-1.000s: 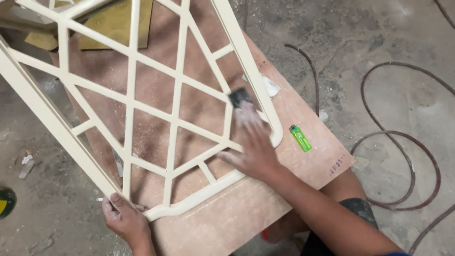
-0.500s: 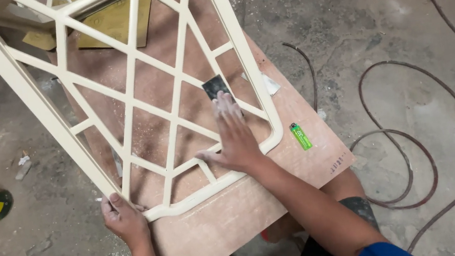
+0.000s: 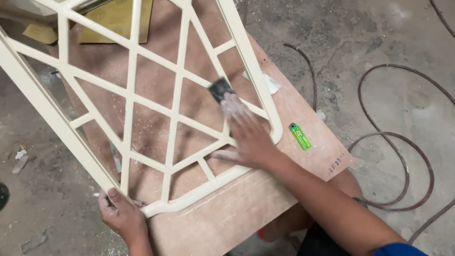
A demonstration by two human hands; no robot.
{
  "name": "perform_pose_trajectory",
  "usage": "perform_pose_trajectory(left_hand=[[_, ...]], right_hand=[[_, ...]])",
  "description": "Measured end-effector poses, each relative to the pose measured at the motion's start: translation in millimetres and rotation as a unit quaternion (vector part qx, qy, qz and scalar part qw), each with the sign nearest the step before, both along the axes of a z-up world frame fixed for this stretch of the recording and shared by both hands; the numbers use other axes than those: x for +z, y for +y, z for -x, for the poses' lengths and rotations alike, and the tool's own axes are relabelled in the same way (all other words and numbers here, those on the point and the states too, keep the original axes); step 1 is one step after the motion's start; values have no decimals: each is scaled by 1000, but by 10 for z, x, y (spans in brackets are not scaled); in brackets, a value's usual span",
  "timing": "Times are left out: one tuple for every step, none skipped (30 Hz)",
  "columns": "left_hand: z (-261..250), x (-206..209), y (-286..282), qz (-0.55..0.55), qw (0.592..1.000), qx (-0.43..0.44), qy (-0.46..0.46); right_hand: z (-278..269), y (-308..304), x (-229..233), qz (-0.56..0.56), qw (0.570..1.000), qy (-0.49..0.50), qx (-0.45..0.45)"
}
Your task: Sanding the wooden frame of a chair back with sandpaper to smooth the surface.
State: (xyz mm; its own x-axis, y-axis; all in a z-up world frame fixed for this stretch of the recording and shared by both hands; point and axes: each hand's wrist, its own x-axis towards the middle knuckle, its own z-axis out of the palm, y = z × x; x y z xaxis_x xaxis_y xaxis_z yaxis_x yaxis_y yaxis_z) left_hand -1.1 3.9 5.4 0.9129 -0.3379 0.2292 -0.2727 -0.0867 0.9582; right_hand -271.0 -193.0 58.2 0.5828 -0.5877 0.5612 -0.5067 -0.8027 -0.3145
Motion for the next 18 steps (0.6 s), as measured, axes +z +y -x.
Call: perform_pose_trajectory(left_hand=[[3,42,-20,-1,1000,1,-7],[-9,31,-38,1,1000,2,-7],[-13,16,-59,5,1000,1,1],[-6,-7,-21,2,1000,-2,9],[-21,-58,-1,-1,1000,-2,10],[-50,-95,-17,3,1000,-6,13],[-78,-129,-32,7,1000,-9,17],[-66,-96,-31,5,1000,-10,16],[-59,-64,-33,6,1000,-10,13],[-38,-42,-21,7,1000,-8,11],[-28,-29,-22,5,1000,-7,11],[-28,-16,-32,1,1000,-8,13],[-34,0,-41,-3,1000,-8,15],[-54,-36,-47,-4,1000,-5,15],[-76,-72,-47,6,1000,-5,7],[-83,-122,-38,17,1000,-2,1],[-97,-180,-24,16,1000,3,2],[-123,-215,-26,19,1000,-2,1]], right_hand=[[131,-19,-41,19,1000,24,2],[213,-47,-127,22,999,24,4],[304,-78,-217,19,999,25,1],[409,-48,-337,11,1000,27,-2],[342,-16,-306,7,1000,27,-2],[259,-24,-256,-8,1000,19,-5],[178,-30,-204,-24,1000,10,-8],[40,-21,-90,-26,1000,9,-9],[-101,-15,24,-35,999,-22,-5],[-239,-6,135,-45,998,-52,0],[-176,-21,71,-47,998,-51,1],[-123,-44,9,-24,999,-40,-2],[-76,-65,-50,-1,1000,-30,-4],[60,-36,-87,-3,1000,-30,-2],[195,-2,-123,-19,1000,-21,-13],[336,26,-163,-33,999,-10,-22],[267,22,-181,-34,999,-9,-17],[198,16,-188,-36,999,-24,-27]])
